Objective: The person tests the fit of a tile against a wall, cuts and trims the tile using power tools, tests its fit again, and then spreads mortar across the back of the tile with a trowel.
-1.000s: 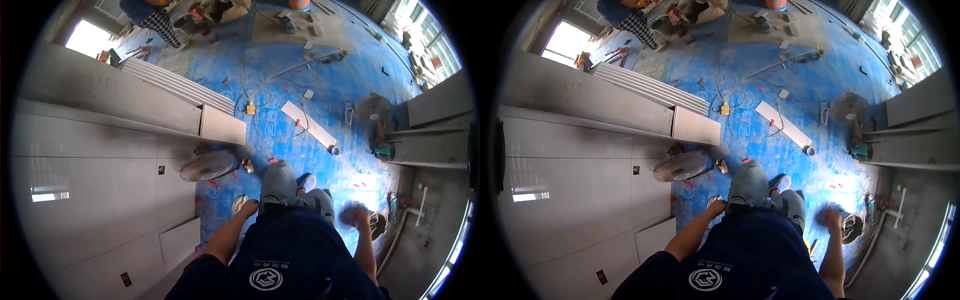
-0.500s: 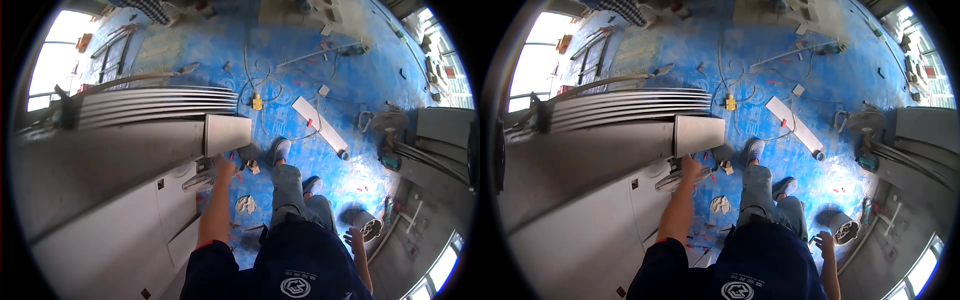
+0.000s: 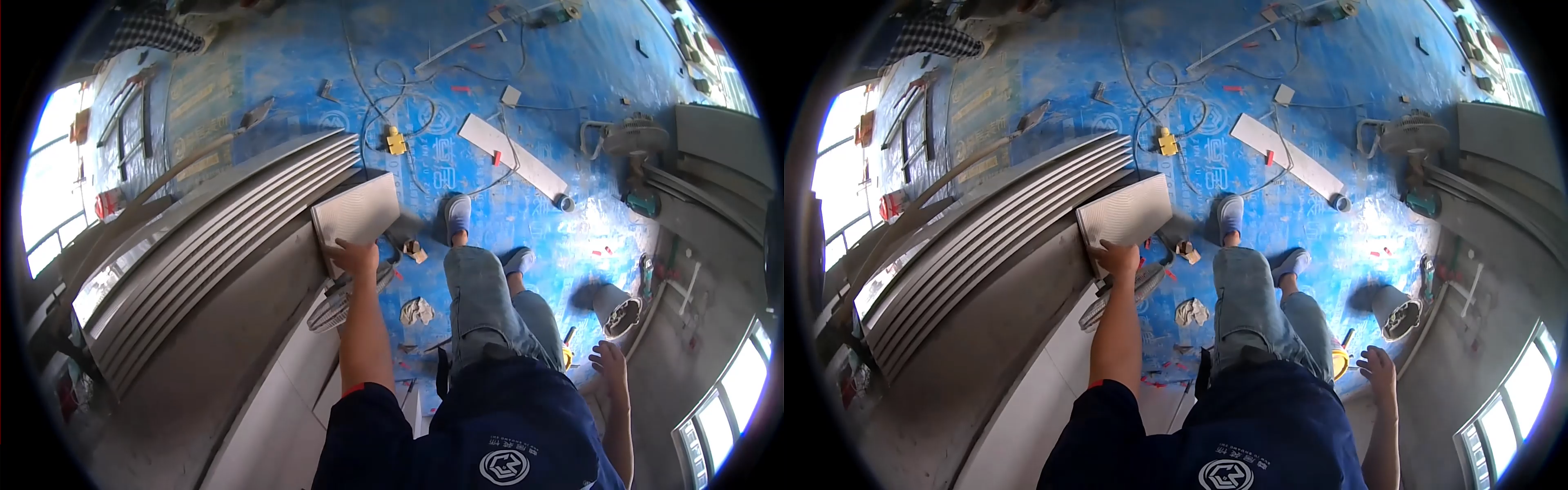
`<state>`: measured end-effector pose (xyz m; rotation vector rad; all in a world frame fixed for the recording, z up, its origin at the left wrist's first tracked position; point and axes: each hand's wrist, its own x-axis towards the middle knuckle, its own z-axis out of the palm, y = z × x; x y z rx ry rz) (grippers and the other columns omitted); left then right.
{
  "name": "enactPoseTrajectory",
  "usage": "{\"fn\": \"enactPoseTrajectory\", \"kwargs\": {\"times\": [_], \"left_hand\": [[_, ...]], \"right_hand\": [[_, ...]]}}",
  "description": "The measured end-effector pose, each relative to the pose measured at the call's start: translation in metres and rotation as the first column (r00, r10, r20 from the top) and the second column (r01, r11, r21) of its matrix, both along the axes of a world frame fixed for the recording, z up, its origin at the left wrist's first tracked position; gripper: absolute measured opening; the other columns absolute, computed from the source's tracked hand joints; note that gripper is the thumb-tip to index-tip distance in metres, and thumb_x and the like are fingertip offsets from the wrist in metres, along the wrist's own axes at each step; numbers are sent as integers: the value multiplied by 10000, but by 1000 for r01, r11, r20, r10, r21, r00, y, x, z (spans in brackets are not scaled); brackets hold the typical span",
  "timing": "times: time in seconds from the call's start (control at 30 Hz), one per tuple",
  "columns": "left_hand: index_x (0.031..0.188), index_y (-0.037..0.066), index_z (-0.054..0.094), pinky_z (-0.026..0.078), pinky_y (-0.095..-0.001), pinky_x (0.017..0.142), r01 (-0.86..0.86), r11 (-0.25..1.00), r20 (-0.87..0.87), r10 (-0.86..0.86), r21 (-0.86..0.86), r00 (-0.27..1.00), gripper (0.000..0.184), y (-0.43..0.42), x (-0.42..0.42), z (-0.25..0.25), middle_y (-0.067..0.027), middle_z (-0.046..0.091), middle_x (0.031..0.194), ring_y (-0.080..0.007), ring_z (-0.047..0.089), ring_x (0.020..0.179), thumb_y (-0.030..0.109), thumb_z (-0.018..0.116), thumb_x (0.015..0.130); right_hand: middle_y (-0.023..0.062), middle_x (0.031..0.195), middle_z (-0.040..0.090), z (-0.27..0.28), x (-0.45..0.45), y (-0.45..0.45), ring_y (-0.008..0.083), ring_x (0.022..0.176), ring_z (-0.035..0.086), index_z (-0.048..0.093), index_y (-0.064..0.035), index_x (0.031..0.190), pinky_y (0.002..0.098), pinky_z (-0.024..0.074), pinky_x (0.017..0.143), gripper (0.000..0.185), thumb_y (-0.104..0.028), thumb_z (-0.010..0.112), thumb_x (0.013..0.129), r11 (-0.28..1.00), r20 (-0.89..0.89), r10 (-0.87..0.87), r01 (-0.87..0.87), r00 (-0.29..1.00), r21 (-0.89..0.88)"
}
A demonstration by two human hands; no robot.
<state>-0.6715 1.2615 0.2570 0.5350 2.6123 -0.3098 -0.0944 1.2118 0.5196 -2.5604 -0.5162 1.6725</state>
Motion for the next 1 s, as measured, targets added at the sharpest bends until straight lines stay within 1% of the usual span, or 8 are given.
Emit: {"fn": "enactPoseTrajectory", "kwargs": {"times": [0.33,0.53,0.6,0.67,0.73,0.83,0.97,1.0], "left_hand": [[1420,-95,263,274,-510,1090,-33,999,14,32,44,999,912,6,9,6,-332,2,1495,-469,225,1352,428,645,777],[1307,-95,388,373,-499,1018,58,990,-132,-41,127,990,806,2,0,-5,-330,318,1389,-457,359,1272,369,711,733],[1213,-56,476,440,-483,939,-73,976,-124,100,205,987,691,13,-6,3,-272,501,1252,-441,482,1162,352,733,718],[1135,-18,585,488,-468,860,-20,994,48,15,109,999,566,20,-20,-10,-226,628,1102,-384,605,1028,409,682,776],[1019,-17,658,499,-463,836,146,989,232,-147,24,962,507,7,-48,-63,-240,656,1017,-393,628,971,445,626,813],[864,-77,669,501,-462,808,233,966,420,-258,112,870,488,5,-55,-86,-290,648,903,-430,628,917,400,567,840],[828,-95,658,500,-466,806,340,931,366,-365,131,856,434,15,-16,-64,-310,641,883,-436,627,905,330,571,822],[827,-92,657,501,-472,796,369,922,309,-386,114,869,404,34,19,-20,-304,644,855,-438,632,872,305,581,817]], "right_hand": [[119,1084,638,-13,-15,-2,192,907,649,530,9,1235,296,503,763,426,-308,521,950,998,-27,2,-4,1000,-65],[115,1071,638,-18,-22,4,183,901,648,542,3,1218,289,511,755,417,-311,526,944,998,-42,-50,49,998,-26],[114,1058,641,-15,-29,5,178,898,646,547,2,1210,288,510,758,405,-301,526,941,998,-50,-53,51,997,-30],[112,1051,644,-13,-34,3,175,891,644,556,4,1196,286,508,761,390,-287,531,937,995,-33,-101,101,994,-28],[110,1054,644,-11,-33,-5,174,888,643,565,9,1177,284,506,763,376,-276,535,935,994,-71,-109,109,991,-2],[105,1041,646,-12,-33,-19,170,880,646,572,20,1163,284,505,758,362,-253,540,928,988,-60,-157,156,986,-9],[101,1018,649,-13,-24,-38,172,867,650,568,27,1173,288,506,751,369,-240,544,918,985,-80,-175,174,981,-13],[100,1015,650,-13,-20,-46,174,864,650,568,27,1175,289,507,750,373,-243,546,918,986,-88,-167,166,982,-18]]}}
